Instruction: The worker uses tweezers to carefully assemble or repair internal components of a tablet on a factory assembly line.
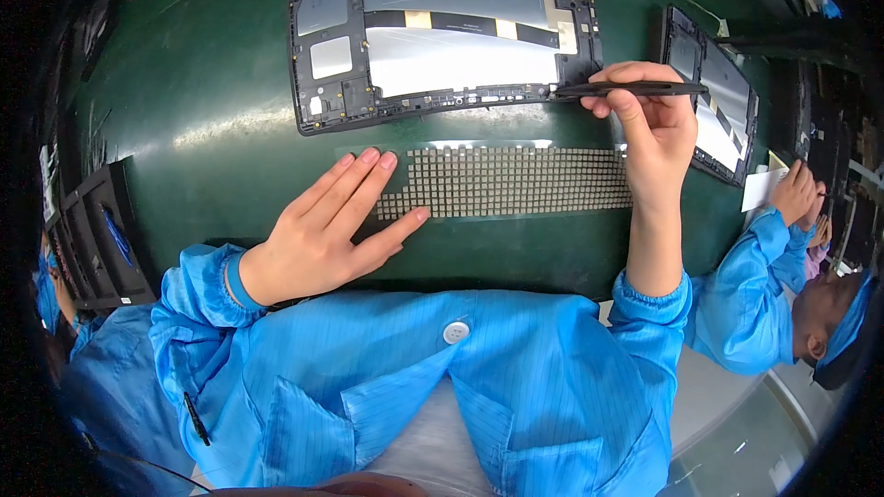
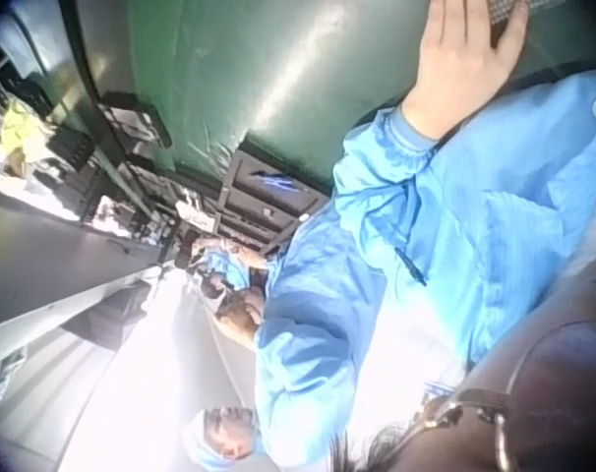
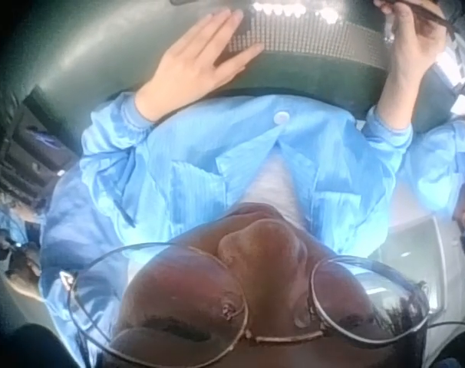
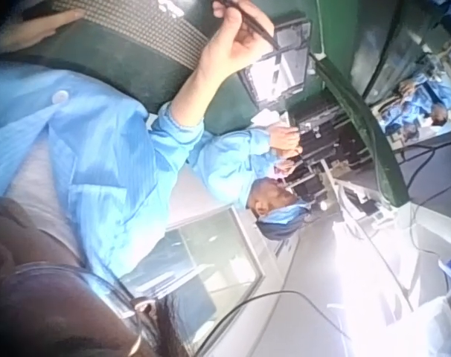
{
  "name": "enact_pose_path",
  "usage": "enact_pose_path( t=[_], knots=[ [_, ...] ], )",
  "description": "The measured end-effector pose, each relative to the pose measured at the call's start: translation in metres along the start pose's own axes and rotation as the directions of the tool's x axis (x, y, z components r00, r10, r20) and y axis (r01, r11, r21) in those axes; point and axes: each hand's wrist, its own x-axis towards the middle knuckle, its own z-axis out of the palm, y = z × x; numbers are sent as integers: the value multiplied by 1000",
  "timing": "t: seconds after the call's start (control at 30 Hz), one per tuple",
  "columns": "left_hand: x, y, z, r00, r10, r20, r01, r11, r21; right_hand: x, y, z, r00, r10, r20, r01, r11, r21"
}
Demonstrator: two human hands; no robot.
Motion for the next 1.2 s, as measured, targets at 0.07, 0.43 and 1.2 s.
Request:
enact_pose_path(
  t=[0.07,0.43,1.2],
  knots=[
    [-1,-1,-1,1000,4,6,-4,1000,2,1,2,-1,1000,-6,10,6,1000,5],
    [-6,-1,-1,1000,-4,3,4,1000,-7,1,-7,8,1000,-7,25,9,997,-78],
    [-2,1,2,999,-23,-38,22,1000,-6,-48,-14,97,947,235,218,-218,971,-98]
  ],
)
